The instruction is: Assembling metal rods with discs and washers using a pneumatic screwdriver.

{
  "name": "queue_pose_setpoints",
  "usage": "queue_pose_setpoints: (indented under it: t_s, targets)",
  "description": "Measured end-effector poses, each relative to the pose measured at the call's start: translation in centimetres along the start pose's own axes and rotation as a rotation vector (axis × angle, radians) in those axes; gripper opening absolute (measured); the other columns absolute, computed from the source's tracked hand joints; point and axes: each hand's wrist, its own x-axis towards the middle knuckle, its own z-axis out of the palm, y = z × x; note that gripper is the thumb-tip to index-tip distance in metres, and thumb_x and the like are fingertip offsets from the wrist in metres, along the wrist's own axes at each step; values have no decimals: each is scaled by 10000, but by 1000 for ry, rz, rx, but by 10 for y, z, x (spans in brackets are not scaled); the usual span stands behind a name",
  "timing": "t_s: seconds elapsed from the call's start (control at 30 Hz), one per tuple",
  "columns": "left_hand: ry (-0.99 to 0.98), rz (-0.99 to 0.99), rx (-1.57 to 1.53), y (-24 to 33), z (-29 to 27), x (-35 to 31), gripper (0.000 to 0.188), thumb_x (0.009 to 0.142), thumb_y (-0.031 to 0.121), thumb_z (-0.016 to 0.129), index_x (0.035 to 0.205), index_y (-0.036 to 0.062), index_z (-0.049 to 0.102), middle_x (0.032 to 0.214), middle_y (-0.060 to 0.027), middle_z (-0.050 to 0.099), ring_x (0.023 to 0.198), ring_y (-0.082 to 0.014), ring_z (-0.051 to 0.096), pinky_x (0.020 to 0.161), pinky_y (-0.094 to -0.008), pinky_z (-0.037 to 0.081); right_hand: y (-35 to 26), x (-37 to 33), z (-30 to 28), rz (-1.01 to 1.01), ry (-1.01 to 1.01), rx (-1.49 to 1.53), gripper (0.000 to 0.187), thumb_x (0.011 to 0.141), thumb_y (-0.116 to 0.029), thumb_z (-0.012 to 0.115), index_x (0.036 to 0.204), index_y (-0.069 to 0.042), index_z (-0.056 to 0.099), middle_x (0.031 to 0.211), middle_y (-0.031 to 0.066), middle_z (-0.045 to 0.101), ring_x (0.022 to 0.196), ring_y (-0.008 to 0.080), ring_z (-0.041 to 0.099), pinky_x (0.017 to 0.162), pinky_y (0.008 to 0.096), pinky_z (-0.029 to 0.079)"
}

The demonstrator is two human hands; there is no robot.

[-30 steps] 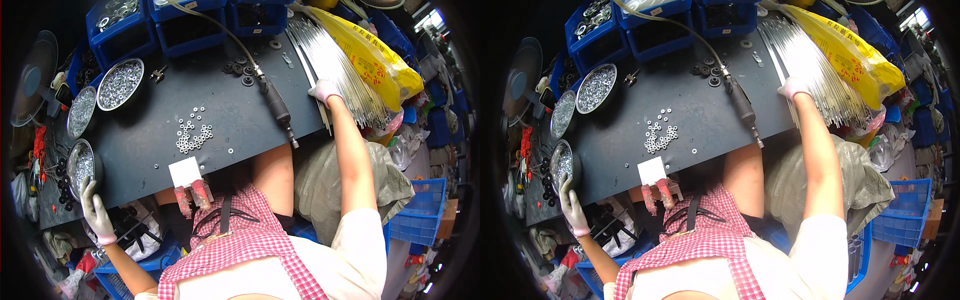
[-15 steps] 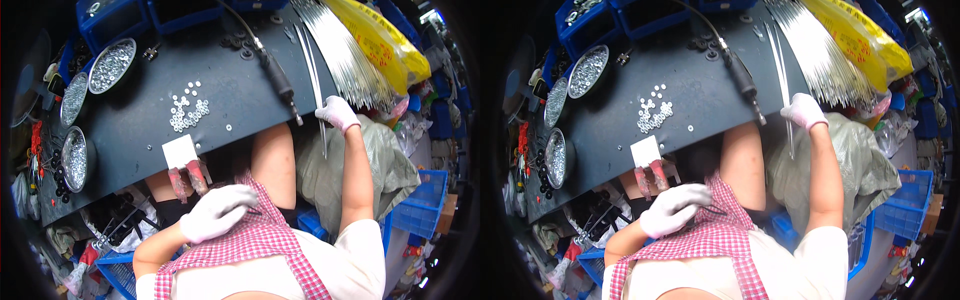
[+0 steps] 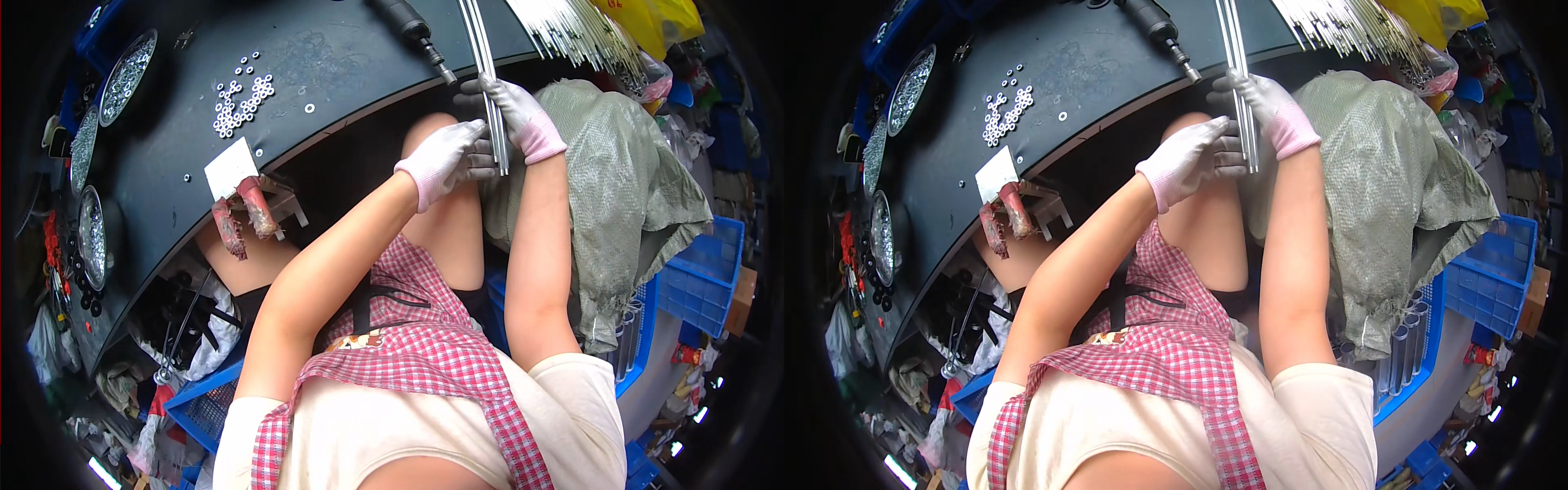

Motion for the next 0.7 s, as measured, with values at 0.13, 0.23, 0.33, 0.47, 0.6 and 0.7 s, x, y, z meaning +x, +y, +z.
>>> queue_pose_setpoints:
  t_s: [0.13, 0.23, 0.33, 0.47, 0.6, 0.7]
  targets:
    - [138, 50, 228, 8, 12, 5, 215, 903, 258, 464, 954, 61, 533, 857, -45, 579, 755, -140, 566, 677, -269, 478, 1, 3, 1, -13, -13, 60, 582, 849, -464, 497, 1148, 36, 480, 1063, 221, 574, 882, 272, 605, 765, 362, 505]
    - [139, 83, 343, 10, 10, 13, 207, 890, 264, 500, 916, 63, 544, 789, -37, 591, 684, -151, 580, 620, -281, 488, -4, 2, 12, -69, -11, 113, 510, 864, -397, 502, 1131, 38, 490, 1015, 213, 595, 847, 271, 614, 743, 362, 513]
    - [213, 231, 720, 15, 14, -10, 253, 881, 271, 513, 860, 31, 587, 731, -37, 604, 657, -103, 558, 624, -254, 469, -14, -23, 28, -87, 92, 244, 394, 869, -274, 504, 1116, 33, 500, 980, 175, 615, 827, 234, 609, 697, 338, 510]
    - [214, 1274, 1373, 33, 33, -46, 194, 743, 58, 596, 935, 30, 593, 886, -91, 619, 858, -238, 598, 767, -321, 476, -15, -111, 22, -313, 229, 65, 279, 890, -185, 478, 1075, 20, 522, 886, 62, 566, 687, 97, 510, 659, 250, 462]
    - [273, 1687, 2050, 64, 73, -77, 440, 625, 161, 637, 1045, 265, 555, 1187, -35, 478, 1149, -261, 416, 976, -447, 334, -27, -224, 44, -203, 189, 61, 246, 917, -235, 413, 920, -1, 489, 625, 72, 506, 482, 112, 444, 492, 232, 400]
    - [50, 2168, 2024, 67, 100, -74, 346, 653, 159, 635, 978, 253, 561, 957, -11, 584, 970, -219, 550, 999, -409, 335, -35, -270, 41, -297, -256, 173, 315, 863, -274, 516, 836, 38, 480, 553, 82, 535, 430, 186, 525, 569, 322, 456]
